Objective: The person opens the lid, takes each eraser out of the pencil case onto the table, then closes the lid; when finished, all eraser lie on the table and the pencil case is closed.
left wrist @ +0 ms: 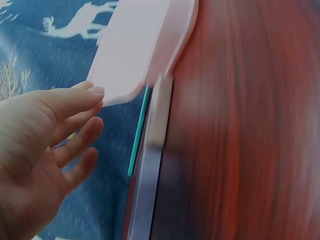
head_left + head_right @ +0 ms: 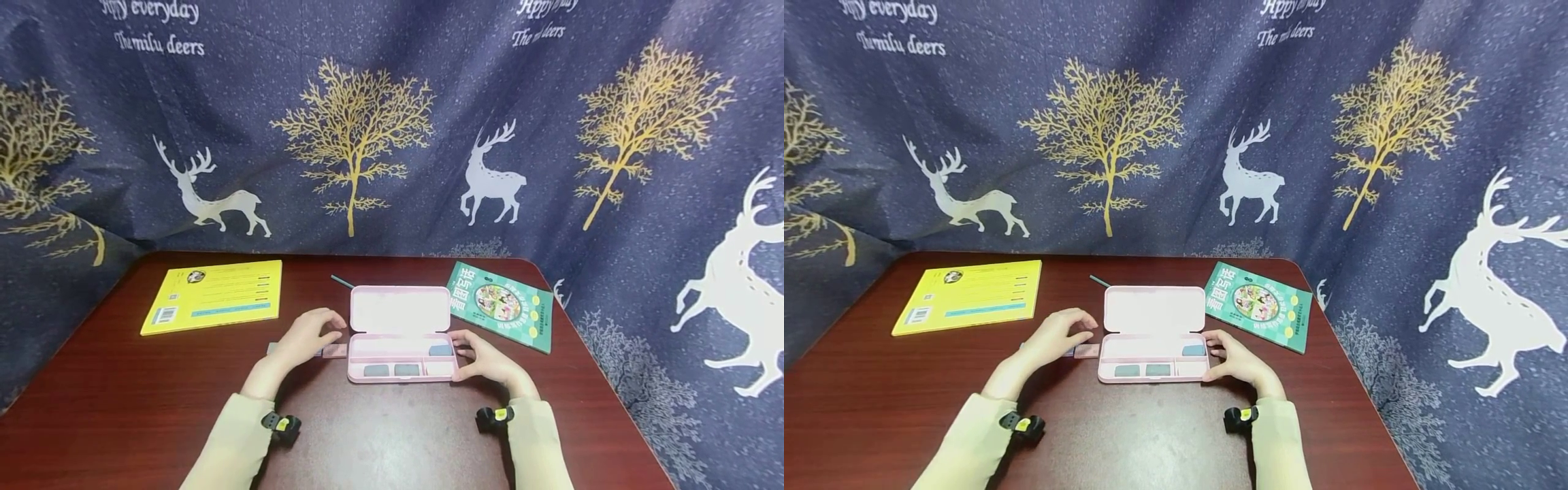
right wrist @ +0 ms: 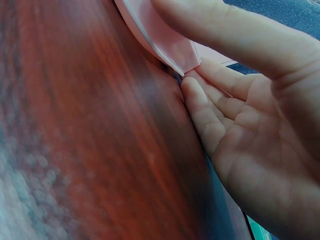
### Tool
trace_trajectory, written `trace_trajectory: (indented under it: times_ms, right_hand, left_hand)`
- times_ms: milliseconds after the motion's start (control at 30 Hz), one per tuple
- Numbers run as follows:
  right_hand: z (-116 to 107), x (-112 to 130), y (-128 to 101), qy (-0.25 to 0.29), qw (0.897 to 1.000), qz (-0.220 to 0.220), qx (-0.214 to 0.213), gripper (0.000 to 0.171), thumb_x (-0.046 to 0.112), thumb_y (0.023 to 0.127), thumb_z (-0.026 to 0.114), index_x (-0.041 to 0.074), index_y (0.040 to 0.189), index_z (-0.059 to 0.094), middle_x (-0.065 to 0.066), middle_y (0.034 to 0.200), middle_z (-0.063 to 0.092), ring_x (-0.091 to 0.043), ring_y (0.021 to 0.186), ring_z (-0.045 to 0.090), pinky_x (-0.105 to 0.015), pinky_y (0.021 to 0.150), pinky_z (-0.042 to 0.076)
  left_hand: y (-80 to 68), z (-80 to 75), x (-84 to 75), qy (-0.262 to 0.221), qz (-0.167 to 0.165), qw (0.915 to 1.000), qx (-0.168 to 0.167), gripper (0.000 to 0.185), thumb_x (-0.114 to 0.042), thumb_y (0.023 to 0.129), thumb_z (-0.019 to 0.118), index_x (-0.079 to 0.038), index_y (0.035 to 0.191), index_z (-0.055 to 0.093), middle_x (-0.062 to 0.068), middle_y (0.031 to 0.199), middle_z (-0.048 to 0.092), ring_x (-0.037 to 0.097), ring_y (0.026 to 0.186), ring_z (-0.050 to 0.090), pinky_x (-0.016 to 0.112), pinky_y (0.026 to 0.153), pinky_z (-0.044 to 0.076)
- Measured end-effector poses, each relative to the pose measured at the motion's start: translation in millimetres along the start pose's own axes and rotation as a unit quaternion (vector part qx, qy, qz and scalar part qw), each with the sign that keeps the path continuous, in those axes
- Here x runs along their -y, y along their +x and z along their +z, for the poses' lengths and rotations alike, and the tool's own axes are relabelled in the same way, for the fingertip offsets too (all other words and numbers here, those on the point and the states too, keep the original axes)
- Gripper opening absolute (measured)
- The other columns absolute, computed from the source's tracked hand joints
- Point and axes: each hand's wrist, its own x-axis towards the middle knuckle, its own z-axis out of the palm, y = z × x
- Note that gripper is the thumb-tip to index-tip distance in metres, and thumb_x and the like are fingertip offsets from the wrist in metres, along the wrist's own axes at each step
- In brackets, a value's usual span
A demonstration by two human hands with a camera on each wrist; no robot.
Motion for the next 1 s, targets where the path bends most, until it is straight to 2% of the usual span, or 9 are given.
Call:
trace_trajectory:
  times_ms: [133,233,333,600,833,1000]
  right_hand:
    - [-0.7,1.1,-0.7,-0.002,1.000,0.001,-0.002,0.083,0.016,0.075,0.084,-0.002,0.141,0.037,-0.025,0.143,0.042,-0.047,0.135,0.040,-0.054,0.111,0.035]
    - [-1.5,3.2,-1.5,-0.004,1.000,0.001,-0.002,0.082,0.017,0.076,0.083,-0.001,0.141,0.038,-0.025,0.143,0.043,-0.047,0.135,0.040,-0.054,0.111,0.035]
    - [-2.0,4.0,-2.0,-0.003,1.000,0.000,-0.001,0.081,0.017,0.076,0.083,-0.001,0.141,0.038,-0.025,0.143,0.043,-0.047,0.135,0.040,-0.055,0.111,0.035]
    - [-0.3,1.4,-1.5,-0.002,1.000,-0.001,-0.001,0.081,0.019,0.076,0.083,0.001,0.142,0.038,-0.022,0.142,0.044,-0.043,0.134,0.041,-0.055,0.111,0.035]
    - [-1.1,0.9,-0.7,0.007,1.000,-0.007,0.002,0.081,0.015,0.076,0.082,-0.002,0.141,0.037,-0.023,0.141,0.044,-0.044,0.133,0.041,-0.056,0.111,0.035]
    - [-1.4,0.2,-0.2,0.011,1.000,-0.007,0.008,0.080,0.015,0.077,0.082,-0.001,0.141,0.038,-0.023,0.141,0.044,-0.043,0.134,0.041,-0.055,0.111,0.035]
  left_hand:
    - [6.8,15.6,-17.3,-0.009,0.006,0.9999,0.008,0.014,-0.007,0.087,0.071,-0.012,0.101,0.070,0.000,0.094,0.068,0.014,0.086,0.062,0.034,0.081,0.054]
    - [11.5,27.3,-28.0,-0.006,0.031,0.9994,0.011,0.013,-0.006,0.087,0.070,-0.010,0.099,0.070,0.001,0.092,0.068,0.014,0.084,0.061,0.033,0.078,0.053]
    - [15.4,38.7,-36.0,-0.005,0.051,0.9985,0.020,0.013,-0.007,0.087,0.069,-0.010,0.099,0.070,0.001,0.091,0.069,0.015,0.084,0.062,0.033,0.078,0.053]
    - [21.4,62.8,-53.4,-0.010,0.076,0.9960,0.046,0.014,-0.009,0.089,0.067,-0.010,0.103,0.069,0.002,0.091,0.070,0.017,0.084,0.065,0.032,0.076,0.054]
    - [28.4,77.7,-66.1,-0.007,0.077,0.9947,0.068,0.015,-0.010,0.090,0.066,-0.010,0.105,0.070,0.003,0.093,0.070,0.016,0.084,0.065,0.029,0.073,0.053]
    - [34.6,88.2,-77.1,-0.001,0.089,0.9932,0.076,0.019,-0.009,0.091,0.065,-0.008,0.109,0.070,0.005,0.096,0.071,0.017,0.086,0.066,0.030,0.075,0.053]
